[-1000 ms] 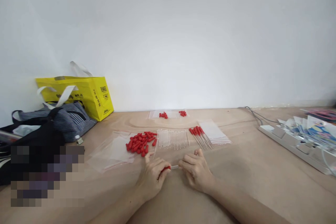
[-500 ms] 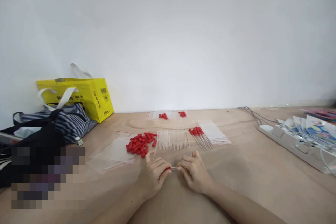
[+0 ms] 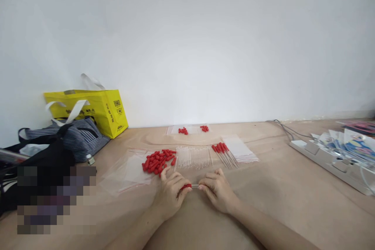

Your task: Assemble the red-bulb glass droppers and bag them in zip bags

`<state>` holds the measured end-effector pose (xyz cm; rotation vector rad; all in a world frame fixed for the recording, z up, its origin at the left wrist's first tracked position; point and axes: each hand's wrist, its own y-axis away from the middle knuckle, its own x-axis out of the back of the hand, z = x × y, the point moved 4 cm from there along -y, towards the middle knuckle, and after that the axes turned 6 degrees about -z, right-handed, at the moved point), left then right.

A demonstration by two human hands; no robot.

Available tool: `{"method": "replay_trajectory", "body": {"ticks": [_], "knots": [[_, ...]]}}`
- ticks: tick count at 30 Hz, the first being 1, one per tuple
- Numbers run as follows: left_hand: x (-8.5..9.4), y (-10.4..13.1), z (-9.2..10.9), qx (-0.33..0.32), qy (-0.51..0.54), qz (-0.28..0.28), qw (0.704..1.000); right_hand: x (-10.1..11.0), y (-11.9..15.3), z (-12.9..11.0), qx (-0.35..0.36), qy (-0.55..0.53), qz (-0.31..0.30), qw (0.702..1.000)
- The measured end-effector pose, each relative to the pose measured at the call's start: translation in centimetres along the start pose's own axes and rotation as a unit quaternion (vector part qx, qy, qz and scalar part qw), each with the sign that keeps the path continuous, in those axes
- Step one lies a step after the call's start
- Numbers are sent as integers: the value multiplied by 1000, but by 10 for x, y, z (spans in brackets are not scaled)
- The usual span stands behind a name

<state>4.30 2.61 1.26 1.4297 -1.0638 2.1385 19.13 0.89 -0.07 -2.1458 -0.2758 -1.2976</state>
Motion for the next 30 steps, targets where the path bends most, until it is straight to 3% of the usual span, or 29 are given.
{"method": "replay_trajectory", "body": {"ticks": [3,5,8,11,15,24,30], "knots": [[3,-3,-7,12,-25,4,1000,5,-2,6,10,53,0,999],[5,-4,-15,35,-51,23,998,11,-3,20,-28,81,24,996],[7,-3,-32,118,-87,52,988,24,-3,57,-176,103,97,974],[3,-1,-45,187,-105,48,976,35,1,97,-346,126,138,920],[-1,-3,-51,210,-130,44,968,39,4,124,-442,126,129,879],[4,-11,-42,247,-194,-4,949,34,2,128,-450,142,117,874],[9,-8,-38,270,-235,-22,934,28,-6,111,-367,163,148,904]]}}
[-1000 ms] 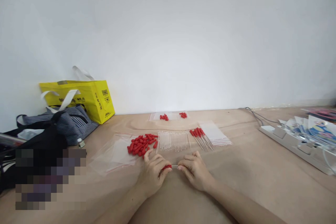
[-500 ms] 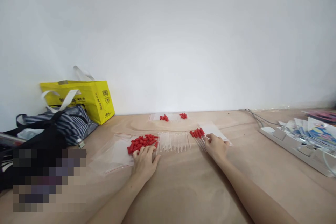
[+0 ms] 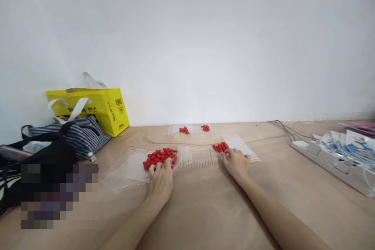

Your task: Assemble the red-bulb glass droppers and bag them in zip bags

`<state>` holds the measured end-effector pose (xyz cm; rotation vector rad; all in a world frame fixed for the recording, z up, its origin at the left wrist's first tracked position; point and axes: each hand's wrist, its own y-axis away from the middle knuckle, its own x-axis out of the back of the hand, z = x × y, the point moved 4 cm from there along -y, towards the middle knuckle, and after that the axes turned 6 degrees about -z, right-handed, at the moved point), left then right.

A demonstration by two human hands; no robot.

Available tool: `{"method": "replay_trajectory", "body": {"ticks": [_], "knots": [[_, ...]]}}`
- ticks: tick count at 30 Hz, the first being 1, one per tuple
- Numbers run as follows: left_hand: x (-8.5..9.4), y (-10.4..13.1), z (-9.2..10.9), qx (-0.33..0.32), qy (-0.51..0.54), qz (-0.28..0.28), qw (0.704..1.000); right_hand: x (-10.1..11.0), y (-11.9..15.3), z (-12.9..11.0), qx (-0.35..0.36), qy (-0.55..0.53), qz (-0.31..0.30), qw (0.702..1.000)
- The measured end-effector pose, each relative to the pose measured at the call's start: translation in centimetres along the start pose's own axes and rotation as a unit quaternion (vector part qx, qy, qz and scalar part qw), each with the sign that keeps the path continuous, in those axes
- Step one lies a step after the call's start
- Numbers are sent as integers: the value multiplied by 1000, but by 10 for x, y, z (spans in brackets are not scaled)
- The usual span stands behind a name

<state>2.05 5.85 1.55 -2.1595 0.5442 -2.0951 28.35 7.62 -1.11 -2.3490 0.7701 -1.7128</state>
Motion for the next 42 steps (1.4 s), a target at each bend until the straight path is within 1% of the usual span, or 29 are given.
{"method": "replay_trajectory", "body": {"ticks": [3,5,7,9,11,12,14,15,17,19,20,22,24,26,29,32,35,38,42], "knots": [[-1,5,2,-8,60,8,998,1,9,-18,48,-36,7,998],[-4,9,5,-10,127,6,992,4,18,-32,83,-78,-6,993],[-7,13,10,-13,200,5,980,5,27,-48,118,-132,-45,983],[-11,16,15,-20,262,11,965,5,39,-64,140,-186,-100,967],[-13,20,22,-37,304,12,952,3,50,-76,141,-236,-144,951],[-13,21,25,-50,318,9,947,2,56,-81,135,-264,-156,942],[-13,24,32,-77,334,-1,939,0,64,-87,119,-314,-160,928],[-11,24,34,-90,335,-5,938,-1,66,-89,111,-332,-152,924],[-7,24,36,-113,320,-1,941,-2,68,-89,101,-343,-124,926],[-3,20,31,-123,271,21,954,-2,66,-86,100,-332,-88,934],[-1,17,27,-118,234,39,964,-1,64,-83,104,-326,-70,937],[2,10,13,-82,149,77,982,0,60,-76,123,-312,-45,941],[0,3,-1,-37,81,96,991,2,56,-67,157,-296,-33,942],[-3,-4,-11,-16,45,95,994,3,54,-59,200,-270,-26,941],[-6,-8,-16,-9,28,87,996,6,54,-49,251,-222,-14,942],[-3,-4,-12,-18,45,97,994,7,57,-45,277,-184,-5,943],[1,7,0,-77,120,103,984,8,61,-49,296,-166,-9,940],[0,17,14,-131,205,70,967,8,69,-58,325,-171,-34,930],[-5,23,25,-142,263,30,954,8,78,-68,349,-184,-65,916]]}}
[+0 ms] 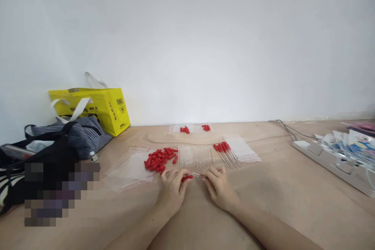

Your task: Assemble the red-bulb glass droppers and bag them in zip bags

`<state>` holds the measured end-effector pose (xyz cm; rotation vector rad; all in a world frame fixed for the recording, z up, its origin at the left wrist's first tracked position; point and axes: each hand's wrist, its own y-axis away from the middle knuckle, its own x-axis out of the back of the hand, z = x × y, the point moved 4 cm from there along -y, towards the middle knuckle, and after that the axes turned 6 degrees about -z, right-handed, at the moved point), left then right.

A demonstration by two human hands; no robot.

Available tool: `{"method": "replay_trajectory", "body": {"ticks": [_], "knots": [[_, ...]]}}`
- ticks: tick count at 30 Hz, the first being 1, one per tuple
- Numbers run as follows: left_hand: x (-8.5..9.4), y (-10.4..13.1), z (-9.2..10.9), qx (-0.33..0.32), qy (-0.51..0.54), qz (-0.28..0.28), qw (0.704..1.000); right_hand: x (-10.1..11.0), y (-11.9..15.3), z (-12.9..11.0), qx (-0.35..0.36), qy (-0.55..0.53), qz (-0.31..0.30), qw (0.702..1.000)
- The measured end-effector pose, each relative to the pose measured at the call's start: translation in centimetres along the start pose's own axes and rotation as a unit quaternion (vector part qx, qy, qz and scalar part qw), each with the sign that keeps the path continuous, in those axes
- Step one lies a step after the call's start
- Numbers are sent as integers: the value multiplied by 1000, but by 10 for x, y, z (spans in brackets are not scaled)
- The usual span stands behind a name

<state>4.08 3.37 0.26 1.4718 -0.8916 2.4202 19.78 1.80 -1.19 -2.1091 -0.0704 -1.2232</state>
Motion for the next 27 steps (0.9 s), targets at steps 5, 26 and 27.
{"method": "replay_trajectory", "body": {"ticks": [5,26,27], "knots": [[0,-1,1,3,14,-2,1000,-1,0,-4,3,-8,-4,1000],[7,4,9,-38,13,32,999,6,2,-15,39,-13,-22,999],[7,5,9,-48,12,33,998,6,2,-15,43,-8,-21,999]]}}
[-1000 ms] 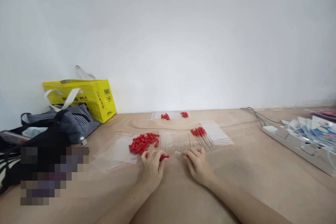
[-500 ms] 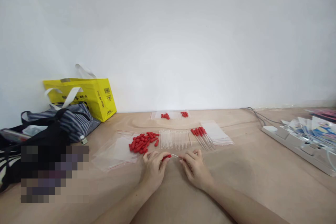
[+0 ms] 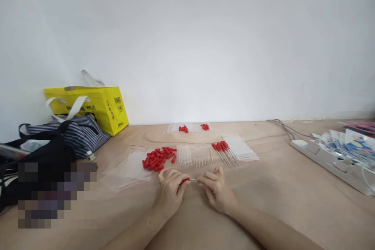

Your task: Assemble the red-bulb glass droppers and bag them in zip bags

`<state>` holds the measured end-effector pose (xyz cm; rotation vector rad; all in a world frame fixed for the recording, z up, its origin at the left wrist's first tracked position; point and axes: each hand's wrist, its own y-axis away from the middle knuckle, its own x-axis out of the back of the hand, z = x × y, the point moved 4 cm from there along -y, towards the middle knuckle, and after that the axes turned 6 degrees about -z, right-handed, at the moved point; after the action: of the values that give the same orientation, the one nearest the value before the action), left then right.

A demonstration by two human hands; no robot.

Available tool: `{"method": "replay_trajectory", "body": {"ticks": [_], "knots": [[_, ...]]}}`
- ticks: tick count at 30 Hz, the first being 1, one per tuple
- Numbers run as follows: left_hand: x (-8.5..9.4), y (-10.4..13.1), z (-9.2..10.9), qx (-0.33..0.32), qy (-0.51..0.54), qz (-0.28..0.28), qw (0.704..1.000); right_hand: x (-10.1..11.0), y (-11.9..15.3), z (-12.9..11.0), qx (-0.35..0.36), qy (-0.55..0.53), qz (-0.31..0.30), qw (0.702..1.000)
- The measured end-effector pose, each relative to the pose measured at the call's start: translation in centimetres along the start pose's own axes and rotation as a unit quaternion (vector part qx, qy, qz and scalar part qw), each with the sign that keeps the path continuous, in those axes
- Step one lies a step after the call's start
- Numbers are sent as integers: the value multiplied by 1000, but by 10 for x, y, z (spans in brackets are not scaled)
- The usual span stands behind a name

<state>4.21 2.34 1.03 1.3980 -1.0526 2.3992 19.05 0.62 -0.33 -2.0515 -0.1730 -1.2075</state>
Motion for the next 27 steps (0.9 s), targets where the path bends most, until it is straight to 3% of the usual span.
{"method": "replay_trajectory", "body": {"ticks": [6,14,22,27], "knots": [[3,2,9,-53,-18,3,998,1,-1,3,34,14,-16,999],[-5,6,9,-77,-19,-22,997,-1,-1,-2,42,-4,-34,999],[0,-4,2,-53,-18,-49,997,2,-5,5,17,-24,-21,999],[4,-6,-5,-48,-48,-39,997,8,-3,12,32,35,-13,999]]}}
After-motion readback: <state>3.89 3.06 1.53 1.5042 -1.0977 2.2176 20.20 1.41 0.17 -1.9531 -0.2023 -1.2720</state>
